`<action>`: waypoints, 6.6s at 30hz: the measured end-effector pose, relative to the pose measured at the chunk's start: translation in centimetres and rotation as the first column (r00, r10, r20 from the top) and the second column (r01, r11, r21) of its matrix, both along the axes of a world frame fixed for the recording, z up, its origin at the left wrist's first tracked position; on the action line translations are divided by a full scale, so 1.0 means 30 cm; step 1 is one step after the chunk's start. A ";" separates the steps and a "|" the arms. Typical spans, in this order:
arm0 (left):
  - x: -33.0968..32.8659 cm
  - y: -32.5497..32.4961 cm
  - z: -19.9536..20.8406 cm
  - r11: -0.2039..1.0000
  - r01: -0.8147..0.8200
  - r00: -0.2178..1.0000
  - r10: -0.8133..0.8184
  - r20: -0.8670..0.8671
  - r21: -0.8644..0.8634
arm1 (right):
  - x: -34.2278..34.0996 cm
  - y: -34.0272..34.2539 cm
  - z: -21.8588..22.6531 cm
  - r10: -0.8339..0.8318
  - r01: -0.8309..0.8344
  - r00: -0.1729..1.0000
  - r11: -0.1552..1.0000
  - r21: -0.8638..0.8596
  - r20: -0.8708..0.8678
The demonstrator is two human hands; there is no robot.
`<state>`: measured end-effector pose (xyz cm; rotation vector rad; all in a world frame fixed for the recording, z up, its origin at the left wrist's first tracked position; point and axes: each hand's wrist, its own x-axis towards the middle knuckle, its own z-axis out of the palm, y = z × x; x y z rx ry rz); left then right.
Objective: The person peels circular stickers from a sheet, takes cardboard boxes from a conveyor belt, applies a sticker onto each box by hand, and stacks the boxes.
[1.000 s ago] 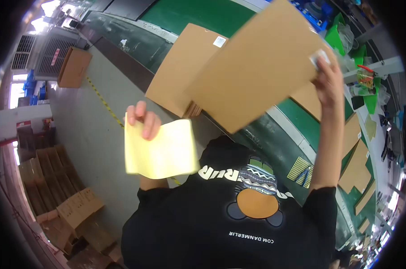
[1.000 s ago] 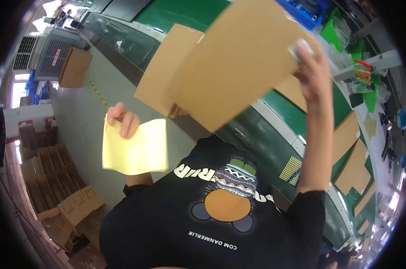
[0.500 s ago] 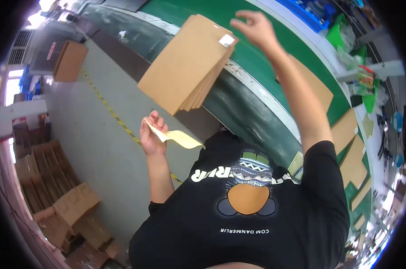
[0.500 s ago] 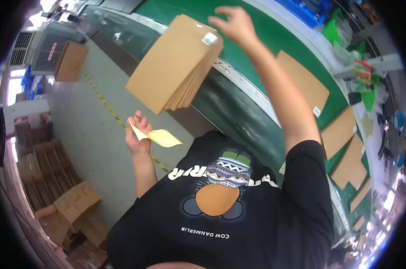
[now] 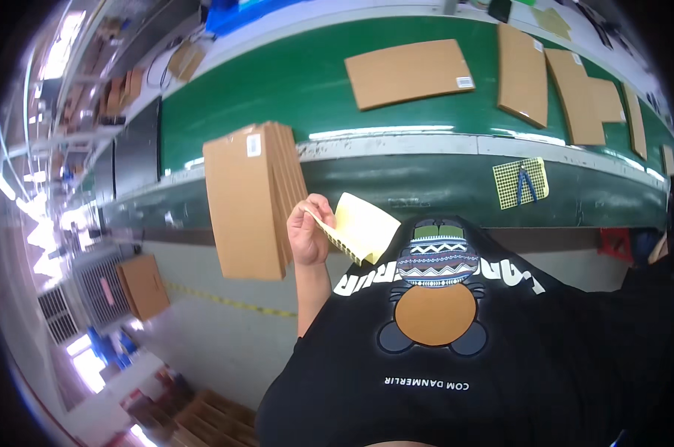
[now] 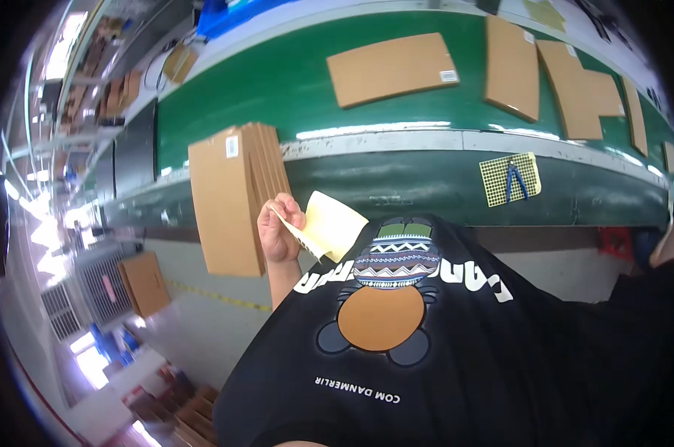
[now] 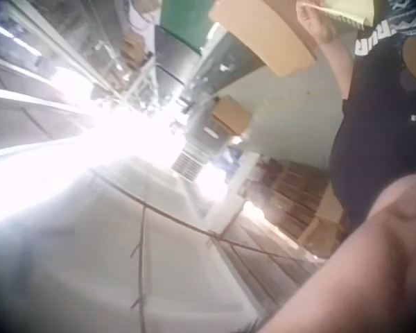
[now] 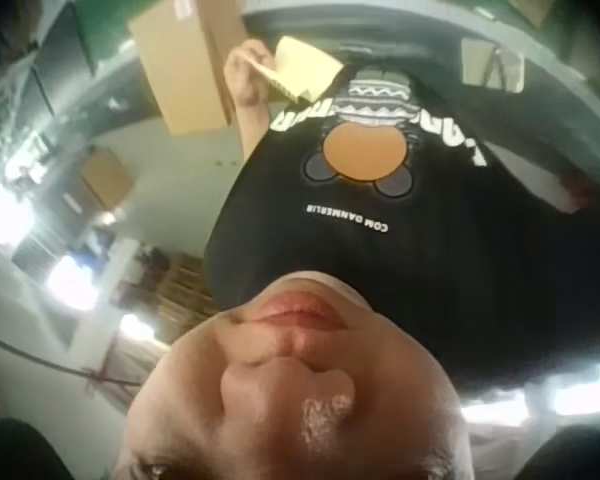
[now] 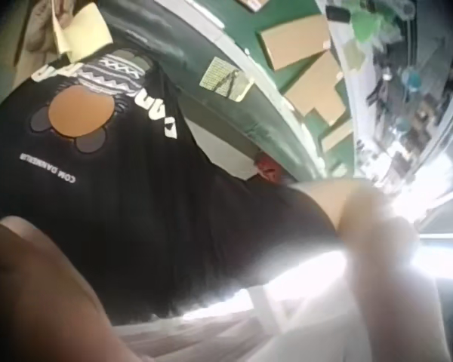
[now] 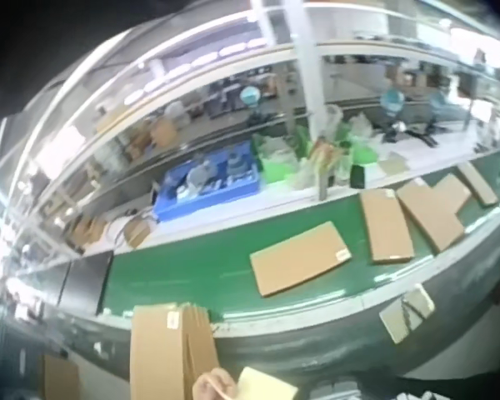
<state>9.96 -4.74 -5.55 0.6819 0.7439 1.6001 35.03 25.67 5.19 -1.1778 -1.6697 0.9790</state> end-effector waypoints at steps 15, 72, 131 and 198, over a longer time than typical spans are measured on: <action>0.089 0.261 0.000 0.976 0.218 0.976 -0.218 -0.007 -0.014 | 0.401 -0.030 0.147 -0.218 0.222 0.974 0.973 0.057 -0.064; -0.011 0.257 -0.024 0.978 0.207 0.976 -0.206 0.066 -0.018 | 0.463 -0.064 0.389 0.028 0.000 0.987 0.985 0.173 -0.159; 0.307 0.482 0.205 1.000 -0.002 0.867 -0.006 -0.499 -0.015 | 0.098 -0.365 -0.009 0.001 -0.239 0.920 0.794 0.559 0.392; 0.130 0.359 0.211 0.896 0.259 0.654 0.112 -0.748 0.361 | 0.171 -0.405 0.137 0.557 -0.627 0.775 0.734 -0.261 -0.299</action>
